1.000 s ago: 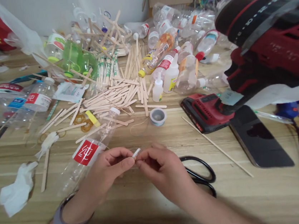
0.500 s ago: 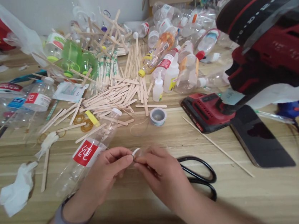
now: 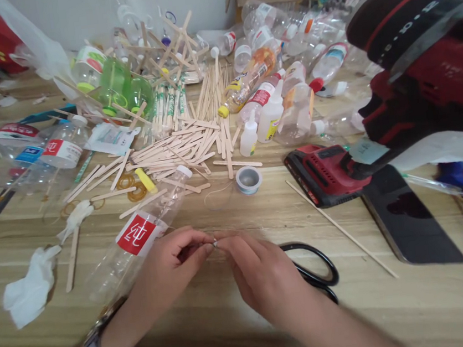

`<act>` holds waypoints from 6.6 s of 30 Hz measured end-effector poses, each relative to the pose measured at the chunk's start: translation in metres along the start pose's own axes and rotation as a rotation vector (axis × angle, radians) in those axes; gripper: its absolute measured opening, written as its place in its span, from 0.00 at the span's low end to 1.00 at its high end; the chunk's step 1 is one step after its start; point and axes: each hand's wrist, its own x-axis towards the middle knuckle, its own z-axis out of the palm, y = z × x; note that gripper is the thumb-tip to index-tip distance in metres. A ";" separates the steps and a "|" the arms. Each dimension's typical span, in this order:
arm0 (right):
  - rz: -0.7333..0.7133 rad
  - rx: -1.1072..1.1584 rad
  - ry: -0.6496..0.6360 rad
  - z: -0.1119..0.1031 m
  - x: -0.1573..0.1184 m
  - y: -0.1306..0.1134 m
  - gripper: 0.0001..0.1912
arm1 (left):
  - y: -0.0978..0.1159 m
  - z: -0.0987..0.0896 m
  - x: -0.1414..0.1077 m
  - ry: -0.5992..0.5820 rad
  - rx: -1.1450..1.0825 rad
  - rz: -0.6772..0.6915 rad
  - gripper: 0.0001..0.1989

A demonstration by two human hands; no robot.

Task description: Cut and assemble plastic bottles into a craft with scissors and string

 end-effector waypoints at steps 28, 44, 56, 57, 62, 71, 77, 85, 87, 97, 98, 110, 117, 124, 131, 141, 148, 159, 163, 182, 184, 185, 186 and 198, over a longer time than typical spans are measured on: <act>0.581 0.371 -0.209 0.005 0.008 0.003 0.10 | -0.009 0.015 -0.011 0.190 0.697 0.691 0.17; 0.605 0.561 -0.181 0.000 0.010 0.008 0.11 | -0.005 0.010 -0.009 0.050 0.418 0.469 0.11; 0.383 0.133 -0.096 0.003 0.007 0.002 0.08 | 0.002 0.004 -0.008 0.028 0.163 0.220 0.07; 0.388 0.113 -0.101 0.004 0.007 0.002 0.09 | 0.003 0.004 -0.007 0.020 0.142 0.202 0.06; 0.444 0.151 -0.107 0.005 0.007 -0.002 0.09 | 0.004 0.007 -0.006 -0.007 0.028 0.128 0.06; 0.522 0.337 -0.142 0.002 0.008 -0.003 0.09 | -0.001 0.011 -0.009 0.083 0.221 0.314 0.09; 0.534 0.430 -0.139 -0.003 0.009 -0.003 0.09 | -0.003 0.010 -0.007 0.112 0.307 0.417 0.07; 0.616 0.587 -0.161 -0.001 0.008 -0.003 0.11 | -0.004 0.009 -0.008 0.169 0.439 0.583 0.10; 0.666 0.663 -0.168 0.001 0.007 -0.003 0.12 | -0.004 0.010 -0.009 0.206 0.488 0.625 0.14; 0.566 0.551 -0.142 -0.006 0.008 -0.006 0.11 | -0.004 0.009 -0.008 0.105 0.388 0.570 0.10; 0.580 0.544 -0.130 -0.006 0.008 -0.006 0.11 | -0.004 0.009 -0.008 0.105 0.392 0.566 0.10; 0.722 0.672 -0.158 0.000 0.011 -0.010 0.10 | -0.002 0.012 -0.012 0.299 0.689 0.796 0.13; 0.856 0.886 -0.242 0.003 0.012 -0.007 0.10 | 0.001 0.009 -0.013 0.304 0.791 0.961 0.11; 0.869 0.905 -0.275 0.002 0.014 -0.002 0.10 | -0.005 0.013 -0.006 0.209 0.511 0.728 0.14; 0.503 0.342 0.156 -0.009 0.013 -0.001 0.06 | 0.003 0.007 0.000 0.225 0.123 0.077 0.08; 0.065 -0.090 0.098 0.003 -0.001 -0.008 0.13 | 0.006 0.009 0.001 0.146 -0.116 -0.067 0.08; 0.209 0.288 0.032 0.000 0.008 -0.002 0.10 | 0.002 0.006 0.001 -0.034 -0.496 -0.195 0.10; 0.149 0.247 0.056 -0.006 0.009 0.000 0.07 | -0.001 0.004 0.004 -0.043 -0.486 -0.246 0.10; 0.065 0.286 -0.012 -0.010 0.009 0.000 0.08 | -0.003 0.003 0.003 -0.122 -0.387 -0.206 0.12; -0.132 0.158 -0.112 -0.017 0.009 0.004 0.08 | 0.003 -0.002 0.005 -0.130 -0.532 -0.330 0.13; -0.156 0.121 -0.091 -0.014 0.007 0.004 0.09 | 0.003 0.000 0.005 -0.133 -0.556 -0.349 0.14; -0.155 0.096 -0.082 -0.012 0.006 0.005 0.10 | 0.003 0.000 0.005 -0.135 -0.561 -0.351 0.14; -0.148 0.068 -0.074 -0.010 0.005 0.005 0.11 | 0.004 0.001 0.005 -0.138 -0.563 -0.351 0.14; 0.035 0.022 0.029 0.001 0.001 -0.004 0.10 | 0.009 0.005 0.002 -0.234 -0.601 -0.440 0.10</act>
